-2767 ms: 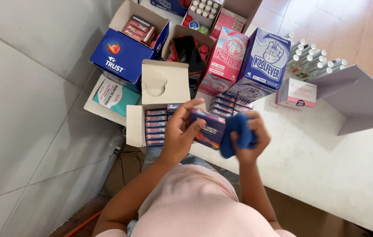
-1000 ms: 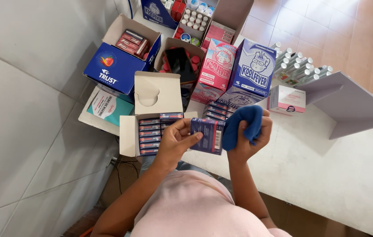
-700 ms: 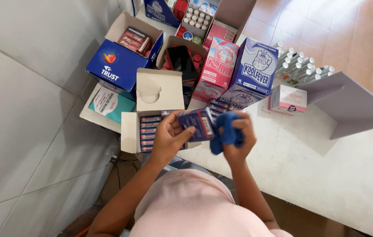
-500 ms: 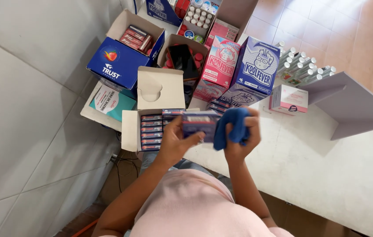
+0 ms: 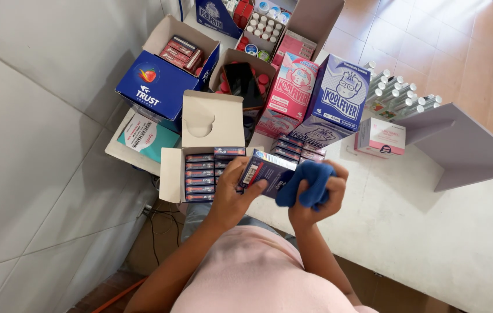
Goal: Cleaning and organizing small product boxes in a pharmacy storage area.
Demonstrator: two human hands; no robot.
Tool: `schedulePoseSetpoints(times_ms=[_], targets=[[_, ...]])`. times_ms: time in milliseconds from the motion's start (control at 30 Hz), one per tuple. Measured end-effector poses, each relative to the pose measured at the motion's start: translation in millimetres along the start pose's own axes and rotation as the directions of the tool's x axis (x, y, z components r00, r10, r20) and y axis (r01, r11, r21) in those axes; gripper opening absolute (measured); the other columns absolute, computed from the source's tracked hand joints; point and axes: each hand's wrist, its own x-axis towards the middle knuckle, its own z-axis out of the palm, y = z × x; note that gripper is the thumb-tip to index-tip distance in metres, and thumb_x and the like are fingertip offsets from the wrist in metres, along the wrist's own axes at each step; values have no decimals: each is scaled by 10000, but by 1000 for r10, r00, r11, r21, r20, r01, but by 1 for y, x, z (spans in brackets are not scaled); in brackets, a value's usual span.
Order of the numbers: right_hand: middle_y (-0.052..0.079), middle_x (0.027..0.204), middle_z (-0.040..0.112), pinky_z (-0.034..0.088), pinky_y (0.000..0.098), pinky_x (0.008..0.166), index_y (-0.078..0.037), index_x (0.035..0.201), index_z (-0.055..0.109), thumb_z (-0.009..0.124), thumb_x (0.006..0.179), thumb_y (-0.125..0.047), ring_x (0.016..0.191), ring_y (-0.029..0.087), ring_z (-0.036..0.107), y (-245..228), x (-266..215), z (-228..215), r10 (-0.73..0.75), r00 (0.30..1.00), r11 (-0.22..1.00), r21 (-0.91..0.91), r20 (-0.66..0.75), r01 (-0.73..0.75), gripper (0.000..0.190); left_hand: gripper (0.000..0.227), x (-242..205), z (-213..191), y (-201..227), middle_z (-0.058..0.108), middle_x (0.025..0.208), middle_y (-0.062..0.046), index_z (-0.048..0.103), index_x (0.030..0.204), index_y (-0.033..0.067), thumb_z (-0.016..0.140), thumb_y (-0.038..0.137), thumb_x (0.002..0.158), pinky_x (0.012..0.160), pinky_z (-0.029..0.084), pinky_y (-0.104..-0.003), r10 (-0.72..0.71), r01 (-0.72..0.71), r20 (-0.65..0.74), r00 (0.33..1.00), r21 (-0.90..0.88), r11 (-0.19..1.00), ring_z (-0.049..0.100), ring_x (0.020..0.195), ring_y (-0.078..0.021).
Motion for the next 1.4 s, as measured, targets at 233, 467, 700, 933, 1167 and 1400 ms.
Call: schedulePoseSetpoints(times_ms=[233,467,700,933,1167,1400], targets=[[200,1144,584,490,403,942,-52,985,507,776,848,-76,1035,303,614,3,-14,-1,-133,937,980,-101,323,173,303,232,2,0,37,587,1067,-99,668,1149,4,626,224,1087,890,485,-362,243,-220,-103,964,196,956,583,999,-187],[206,1178,620,521,410,964,4,1028,628,704,734,26,1068,340,640,-14,27,9,31,932,974,-222,360,54,305,436,10,3,49,696,974,-190,605,1171,2,765,153,796,745,554,-438,245,-209,15,970,574,792,694,871,-391],[183,1100,671,515,384,863,-18,927,695,766,616,-9,963,346,659,9,9,2,-114,761,983,-39,638,180,319,359,2,-17,30,735,982,-115,591,1237,13,671,58,890,721,638,-314,70,-43,-100,992,249,968,780,860,-192],[177,1171,648,533,358,964,-33,990,616,705,809,-23,1087,285,681,18,9,7,52,948,990,-142,314,-7,202,269,0,-18,24,715,922,-128,642,1074,-4,765,18,835,716,565,-313,-183,169,67,981,176,970,681,815,-166],[120,1206,601,475,341,1016,-49,1084,530,679,930,-150,1111,195,582,10,-45,15,206,928,923,254,312,-291,237,456,-9,-11,21,488,1194,-100,377,1291,63,645,267,984,1006,454,-329,140,-136,33,990,-108,985,537,1098,-157],[129,1189,594,448,336,1006,-12,1095,552,619,910,-104,1085,203,564,10,-50,9,321,823,887,156,468,-435,217,402,-14,-7,32,537,1246,-139,502,1280,76,548,413,1066,1100,393,-413,392,-334,-1,920,523,784,496,1196,-295]])
